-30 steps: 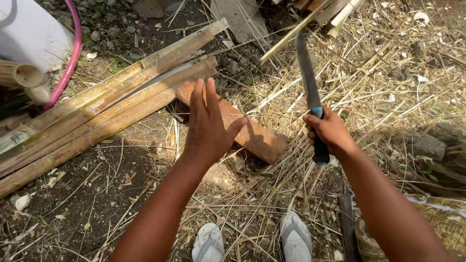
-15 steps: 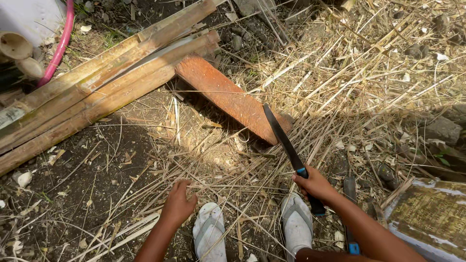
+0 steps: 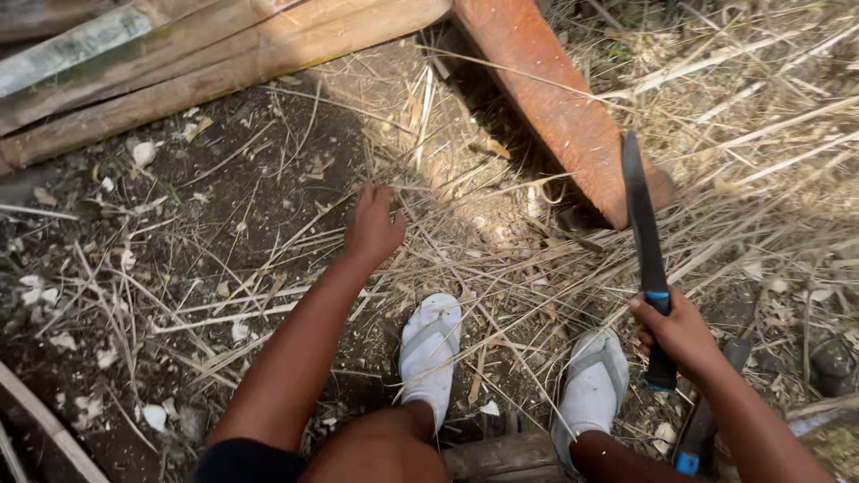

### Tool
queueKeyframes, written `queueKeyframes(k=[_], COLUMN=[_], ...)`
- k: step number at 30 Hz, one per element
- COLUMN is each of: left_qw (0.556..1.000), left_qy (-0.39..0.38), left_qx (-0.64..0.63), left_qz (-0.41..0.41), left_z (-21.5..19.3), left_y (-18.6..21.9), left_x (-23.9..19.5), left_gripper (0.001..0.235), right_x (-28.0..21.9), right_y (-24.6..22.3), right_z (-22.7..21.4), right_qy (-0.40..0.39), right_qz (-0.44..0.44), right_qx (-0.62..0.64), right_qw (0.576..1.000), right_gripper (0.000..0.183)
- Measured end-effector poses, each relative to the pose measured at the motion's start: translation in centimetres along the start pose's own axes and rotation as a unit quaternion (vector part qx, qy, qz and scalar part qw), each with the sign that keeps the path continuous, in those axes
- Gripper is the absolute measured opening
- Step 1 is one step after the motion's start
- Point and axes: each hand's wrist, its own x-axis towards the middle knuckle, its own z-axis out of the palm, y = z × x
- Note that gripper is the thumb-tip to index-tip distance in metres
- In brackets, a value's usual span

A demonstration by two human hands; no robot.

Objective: The person uses a machete to shave and smooth a long bamboo stick resting on a wooden block. They repeatedly strike the bamboo to remove the outer layer and refine the surface, occasionally repositioning the stick to access different sections.

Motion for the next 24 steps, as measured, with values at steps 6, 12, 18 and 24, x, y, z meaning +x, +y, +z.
queueKeyframes(k=[6, 12, 18, 24], left_qw=[0.993, 0.958, 0.859, 0.843], left_qy=[-0.044, -0.234, -0.477, -0.400], left_qx=[0.087, 0.121, 0.175, 0.304], left_qz=[-0.059, -0.117, 0.059, 0.190], left_z=[-0.7, 1.2, 2.0, 6.5], left_y=[-0.3, 1.5, 13.1, 12.8], left_x=[6.0, 3.0, -8.9, -12.0], left_gripper=[0.064, 0.089, 0.126, 0.113], right_x=[-2.1, -2.5, -4.0, -5.2], right_y=[-0.6, -1.6, -2.3, -2.7], right_z=[0.6, 2.0, 2.3, 2.4], right_qy=[0.075, 0.029, 0.029, 0.034], right_qz=[-0.070, -0.061, -0.060, -0.069], right_qx=[-0.250, -0.258, -0.206, -0.198], right_qw=[0.963, 0.964, 0.976, 0.977], right_gripper=[0.028, 0.028, 0.026, 0.025])
